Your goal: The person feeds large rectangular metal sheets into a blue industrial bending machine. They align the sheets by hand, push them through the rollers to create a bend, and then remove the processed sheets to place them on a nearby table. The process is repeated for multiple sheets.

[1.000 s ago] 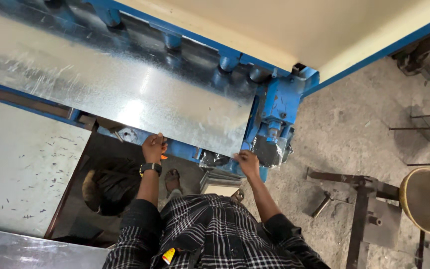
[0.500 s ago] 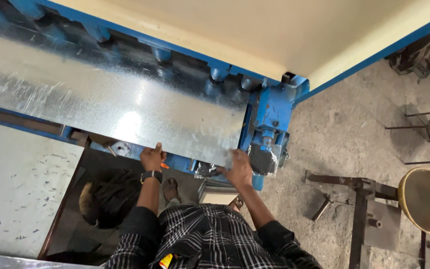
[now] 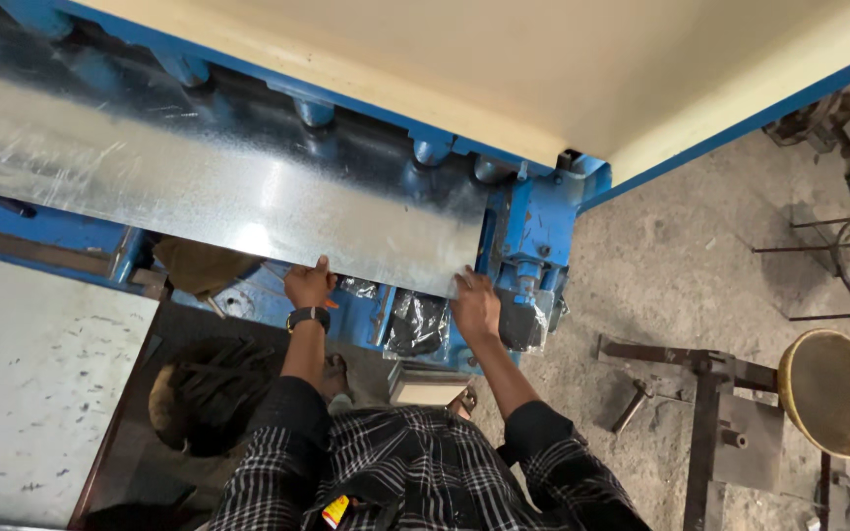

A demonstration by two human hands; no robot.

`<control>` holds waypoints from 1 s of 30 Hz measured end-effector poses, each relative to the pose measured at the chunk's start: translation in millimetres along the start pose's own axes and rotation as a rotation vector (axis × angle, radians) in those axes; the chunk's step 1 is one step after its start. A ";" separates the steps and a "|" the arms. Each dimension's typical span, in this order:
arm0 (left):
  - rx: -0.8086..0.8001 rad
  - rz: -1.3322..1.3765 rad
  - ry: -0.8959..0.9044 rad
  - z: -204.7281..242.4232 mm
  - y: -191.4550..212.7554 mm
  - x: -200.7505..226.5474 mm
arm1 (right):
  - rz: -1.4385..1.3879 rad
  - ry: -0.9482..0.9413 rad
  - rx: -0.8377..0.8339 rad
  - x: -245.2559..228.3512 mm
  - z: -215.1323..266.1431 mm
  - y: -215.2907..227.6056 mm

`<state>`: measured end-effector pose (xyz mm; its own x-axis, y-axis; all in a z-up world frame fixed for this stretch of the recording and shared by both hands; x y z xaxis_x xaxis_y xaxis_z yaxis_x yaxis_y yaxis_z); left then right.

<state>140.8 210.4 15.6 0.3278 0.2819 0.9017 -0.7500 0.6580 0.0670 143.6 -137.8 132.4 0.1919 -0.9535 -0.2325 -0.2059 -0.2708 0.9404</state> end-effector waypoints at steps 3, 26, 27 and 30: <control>0.004 -0.162 0.065 1.2 -9.5 10.8 | -0.190 -0.115 0.242 9.3 0.5 12.1; -0.111 -0.118 -0.353 19.9 -99.9 -32.6 | -1.180 -0.948 0.313 86.2 5.6 -119.5; -0.093 -0.112 -0.313 26.5 -105.0 -36.3 | -1.206 -0.959 0.333 87.1 5.8 -121.6; -0.077 -0.099 -0.254 27.0 -110.5 -34.5 | -1.298 -1.006 0.385 89.2 5.1 -125.8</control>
<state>196.8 109.2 -11.4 0.2355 0.0364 0.9712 -0.6728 0.7272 0.1359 181.7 -189.4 -7.9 -0.2029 0.2507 -0.9466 -0.6492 -0.7581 -0.0617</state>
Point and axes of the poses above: each hand's wrist, its own z-axis away from the middle knuckle, its own y-axis out of the back of the hand, x = y × z, the point moved 9 cm from there along -z, towards the middle knuckle, and after that the axes turned 9 degrees about x, right-handed, at the moved point
